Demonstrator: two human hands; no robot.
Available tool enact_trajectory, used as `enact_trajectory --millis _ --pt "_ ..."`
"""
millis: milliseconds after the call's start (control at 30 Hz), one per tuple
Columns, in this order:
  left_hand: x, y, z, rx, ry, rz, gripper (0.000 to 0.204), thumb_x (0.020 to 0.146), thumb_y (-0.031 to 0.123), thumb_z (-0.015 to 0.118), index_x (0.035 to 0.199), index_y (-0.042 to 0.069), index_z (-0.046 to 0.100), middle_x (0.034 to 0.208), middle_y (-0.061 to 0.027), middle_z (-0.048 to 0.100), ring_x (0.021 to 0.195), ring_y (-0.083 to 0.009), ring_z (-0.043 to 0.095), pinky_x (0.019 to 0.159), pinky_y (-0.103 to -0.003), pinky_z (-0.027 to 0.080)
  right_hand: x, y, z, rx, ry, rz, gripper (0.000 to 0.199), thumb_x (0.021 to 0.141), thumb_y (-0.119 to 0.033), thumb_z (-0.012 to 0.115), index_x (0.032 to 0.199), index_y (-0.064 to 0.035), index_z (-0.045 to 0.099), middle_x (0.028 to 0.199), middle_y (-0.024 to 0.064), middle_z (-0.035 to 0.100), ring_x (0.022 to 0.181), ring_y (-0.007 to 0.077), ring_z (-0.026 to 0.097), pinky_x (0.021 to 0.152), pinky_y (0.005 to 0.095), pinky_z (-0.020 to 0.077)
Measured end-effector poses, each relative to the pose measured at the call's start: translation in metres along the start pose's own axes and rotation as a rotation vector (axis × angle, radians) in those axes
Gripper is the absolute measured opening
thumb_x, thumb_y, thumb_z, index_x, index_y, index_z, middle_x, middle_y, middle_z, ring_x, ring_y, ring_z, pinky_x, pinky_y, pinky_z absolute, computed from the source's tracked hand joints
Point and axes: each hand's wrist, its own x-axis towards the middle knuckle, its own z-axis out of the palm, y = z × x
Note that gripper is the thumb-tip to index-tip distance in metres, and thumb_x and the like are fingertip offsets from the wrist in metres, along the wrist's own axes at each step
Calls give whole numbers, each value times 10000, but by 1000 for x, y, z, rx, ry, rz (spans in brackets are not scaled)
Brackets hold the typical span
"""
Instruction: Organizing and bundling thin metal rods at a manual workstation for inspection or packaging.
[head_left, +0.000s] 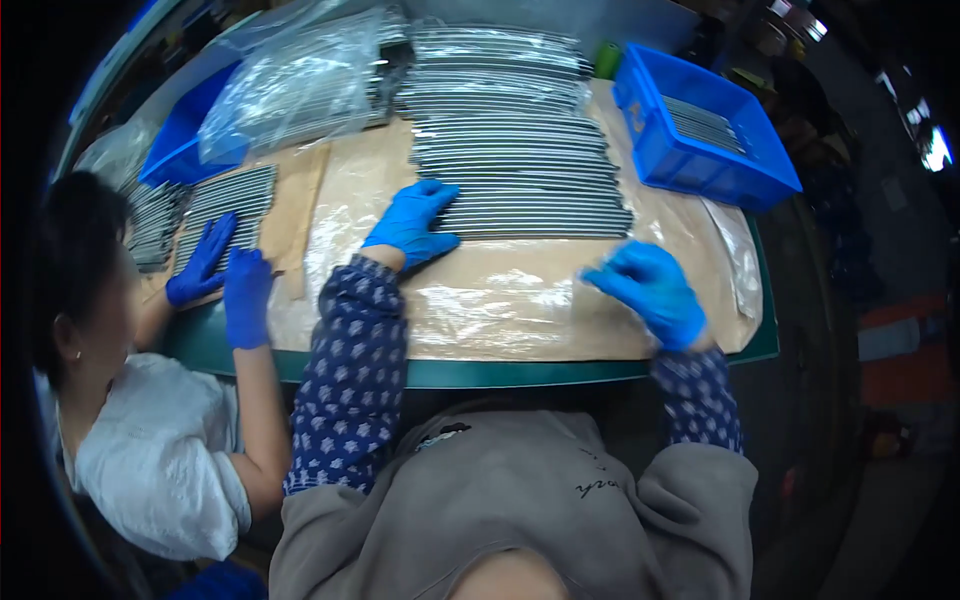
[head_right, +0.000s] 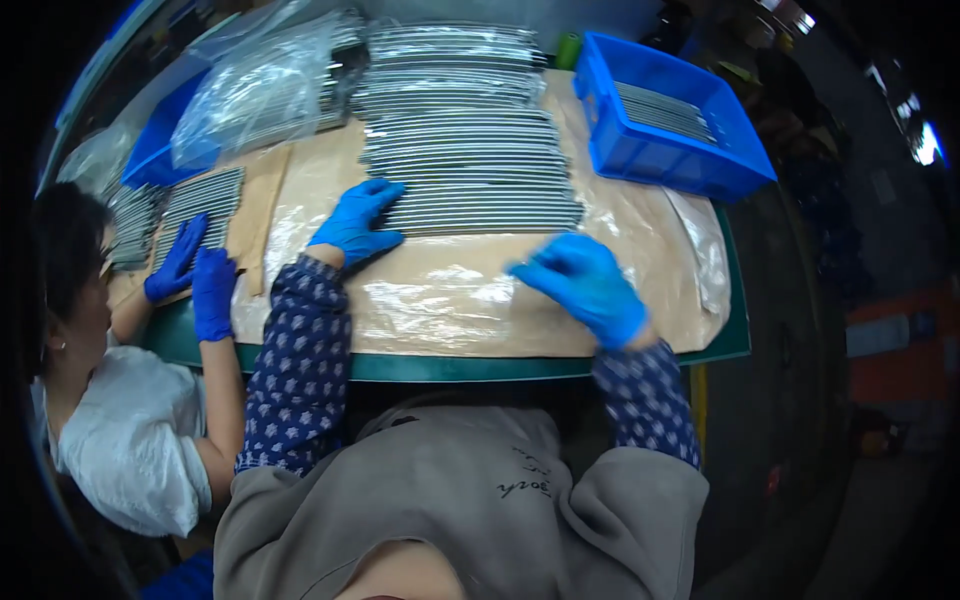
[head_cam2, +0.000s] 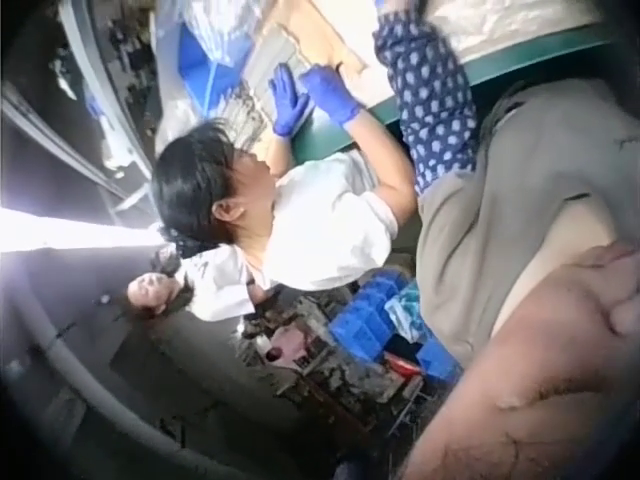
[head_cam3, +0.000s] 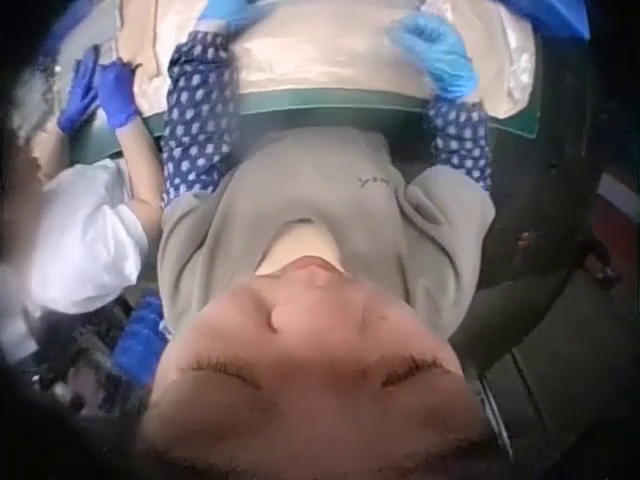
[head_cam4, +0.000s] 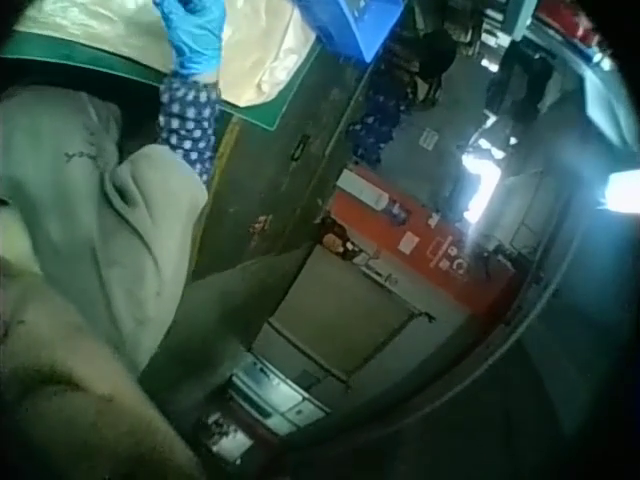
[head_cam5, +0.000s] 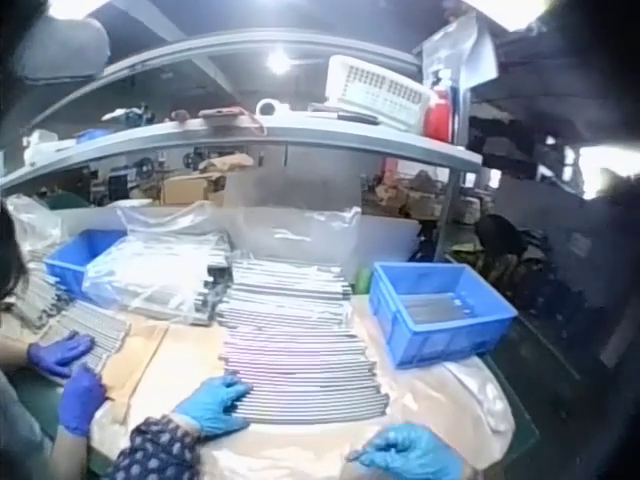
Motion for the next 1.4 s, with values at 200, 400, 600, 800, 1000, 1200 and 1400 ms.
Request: enact_trajectory --millis 200,400,600,800,1000,1200,1400 --pt "8 8 -6 -179 -5 19 615 630 118 693 1203 95 471 1181 -163 445 1098 -302 437 921 -344 392 -244 88 -147 998 507 214 103 756 -142 581 744 -40 586 628 56 524 508 123 448 466 213 352" --pt "12 -3 6 -97 -11 23 606 656 63 653 1227 90 449 1234 -135 413 1131 -271 417 932 -330 377 -331 141 -145 55 656 1405 795 773 -640 378 1261 -12 374 1230 196 444 1020 321 522 875 401 423" --pt "7 -25 15 -153 -48 11 619 685 6 614 1263 68 400 1291 -105 357 1166 -228 383 962 -313 344 -279 76 -140 1049 578 458 870 808 -660 164 1229 73 365 1194 231 462 982 314 549 791 369 480" --pt "5 -20 16 -291 -25 -49 621 680 7 606 1263 70 401 1290 -117 364 1179 -247 372 979 -326 321 -279 98 -145 911 422 402 720 849 -566 283 1221 38 410 1230 206 442 1009 303 536 859 393 424" --pt "7 -3 17 -133 41 19 617 636 125 652 1218 79 453 1240 -174 412 1166 -314 375 983 -362 308 -260 97 -112 4 801 339 493 760 -139 584 1203 26 442 1193 166 491 1081 266 494 946 371 353" --pt "-1 7 -1 25 97 39 617 640 176 657 1214 97 447 1223 -179 408 1123 -324 399 955 -361 347 -116 10 -76 -290 155 216 545 748 -26 583 1260 -48 398 1226 109 480 1139 223 446 915 298 365" --pt "9 18 -9 131 -26 10 676 596 234 658 1209 68 428 1157 -189 445 1062 -336 437 921 -367 373 41 36 14 -516 -39 -468 582 744 -200 590 1269 -66 376 1182 174 469 1015 315 478 863 386 401"
